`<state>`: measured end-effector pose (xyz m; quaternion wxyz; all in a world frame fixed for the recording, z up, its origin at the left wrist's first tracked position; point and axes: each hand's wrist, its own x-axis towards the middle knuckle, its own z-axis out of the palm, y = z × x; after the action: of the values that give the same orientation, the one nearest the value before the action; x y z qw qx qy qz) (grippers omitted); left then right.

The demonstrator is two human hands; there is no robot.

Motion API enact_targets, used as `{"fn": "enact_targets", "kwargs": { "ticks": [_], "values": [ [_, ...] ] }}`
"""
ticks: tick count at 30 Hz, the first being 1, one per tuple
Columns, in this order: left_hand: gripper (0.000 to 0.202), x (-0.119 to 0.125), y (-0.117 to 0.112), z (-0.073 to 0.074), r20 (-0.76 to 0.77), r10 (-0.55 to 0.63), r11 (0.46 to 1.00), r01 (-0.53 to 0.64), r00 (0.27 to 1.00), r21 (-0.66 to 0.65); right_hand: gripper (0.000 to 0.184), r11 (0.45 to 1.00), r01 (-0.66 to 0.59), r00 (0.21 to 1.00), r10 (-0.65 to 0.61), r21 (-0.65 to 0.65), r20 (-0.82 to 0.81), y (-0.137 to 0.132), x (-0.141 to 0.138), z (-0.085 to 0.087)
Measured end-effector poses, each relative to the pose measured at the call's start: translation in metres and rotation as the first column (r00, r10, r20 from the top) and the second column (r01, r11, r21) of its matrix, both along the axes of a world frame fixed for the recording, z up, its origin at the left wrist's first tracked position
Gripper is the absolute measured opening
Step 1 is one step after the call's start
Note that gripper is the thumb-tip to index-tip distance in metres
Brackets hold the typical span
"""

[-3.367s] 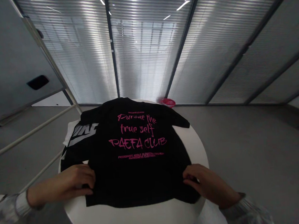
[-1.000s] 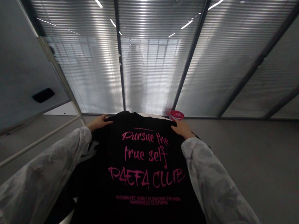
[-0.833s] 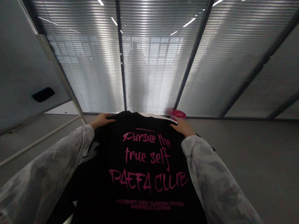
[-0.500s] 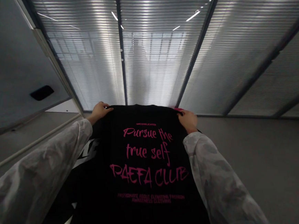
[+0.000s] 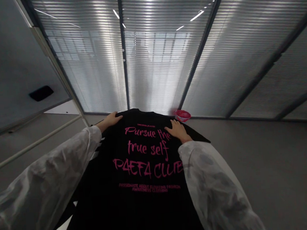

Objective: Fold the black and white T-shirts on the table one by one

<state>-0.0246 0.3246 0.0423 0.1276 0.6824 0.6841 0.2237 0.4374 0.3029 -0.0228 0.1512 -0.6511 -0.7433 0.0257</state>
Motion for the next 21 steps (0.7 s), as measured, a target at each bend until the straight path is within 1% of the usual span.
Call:
{"fn": "enact_targets", "kwargs": {
  "ticks": [2,3,5,7,8,9,10,11,13,14,16,18,19,20,21],
  "values": [
    [0.067,0.01,-0.033,-0.004,-0.05,-0.122,0.99,0.125,0.991,0.062,0.081,1.0,0.014,0.999,-0.013,-0.023,0.053,-0.022,-0.006,-0.005],
    [0.07,0.015,-0.054,-0.006,-0.096,-0.213,0.968,0.224,0.972,0.112,0.082,1.0,0.002,0.998,0.0,-0.025,0.059,-0.035,-0.007,-0.007],
    [0.079,0.023,-0.101,-0.014,-0.192,-0.408,0.879,0.441,0.892,0.181,0.084,0.998,-0.063,0.996,0.064,-0.012,0.066,-0.066,-0.009,-0.009],
    [0.085,0.027,-0.146,-0.025,-0.246,-0.556,0.787,0.598,0.794,0.151,0.087,0.992,-0.122,0.99,0.122,-0.002,0.074,-0.102,-0.009,-0.012],
    [0.085,0.027,-0.165,-0.031,-0.26,-0.603,0.757,0.644,0.754,0.114,0.088,0.989,-0.145,0.986,0.144,-0.005,0.078,-0.119,-0.009,-0.014],
    [0.085,0.027,-0.18,-0.036,-0.265,-0.624,0.745,0.662,0.735,0.081,0.088,0.987,-0.16,0.984,0.161,-0.012,0.081,-0.136,-0.008,-0.016],
    [0.084,0.026,-0.19,-0.041,-0.264,-0.631,0.746,0.664,0.73,0.053,0.087,0.986,-0.165,0.983,0.166,-0.02,0.082,-0.151,-0.007,-0.018],
    [0.083,0.025,-0.196,-0.045,-0.26,-0.621,0.76,0.65,0.74,0.033,0.086,0.987,-0.158,0.984,0.159,-0.028,0.081,-0.163,-0.005,-0.02],
    [0.083,0.023,-0.199,-0.048,-0.25,-0.583,0.797,0.604,0.773,0.012,0.085,0.993,-0.116,0.99,0.119,-0.037,0.082,-0.18,-0.002,-0.021],
    [0.083,0.023,-0.199,-0.047,-0.25,-0.563,0.813,0.582,0.788,0.002,0.085,0.995,-0.089,0.992,0.092,-0.04,0.081,-0.185,0.0,-0.021],
    [0.084,0.026,-0.202,-0.041,-0.262,-0.521,0.844,0.537,0.812,-0.014,0.086,0.998,-0.045,0.996,0.049,-0.047,0.077,-0.189,0.004,-0.02],
    [0.082,0.034,-0.216,-0.032,-0.274,-0.489,0.862,0.507,0.829,-0.002,0.086,0.998,-0.028,0.997,0.033,-0.062,0.066,-0.19,0.008,-0.019],
    [0.081,0.039,-0.229,-0.027,-0.271,-0.494,0.856,0.517,0.826,0.018,0.086,0.997,-0.029,0.998,0.034,-0.072,0.057,-0.19,0.011,-0.018],
    [0.079,0.046,-0.244,-0.022,-0.264,-0.518,0.836,0.547,0.814,0.045,0.087,0.996,-0.034,0.998,0.038,-0.084,0.047,-0.191,0.013,-0.018],
    [0.078,0.054,-0.261,-0.018,-0.251,-0.572,0.793,0.604,0.781,0.073,0.087,0.995,-0.041,0.998,0.044,-0.093,0.033,-0.193,0.016,-0.018]
  ]
}}
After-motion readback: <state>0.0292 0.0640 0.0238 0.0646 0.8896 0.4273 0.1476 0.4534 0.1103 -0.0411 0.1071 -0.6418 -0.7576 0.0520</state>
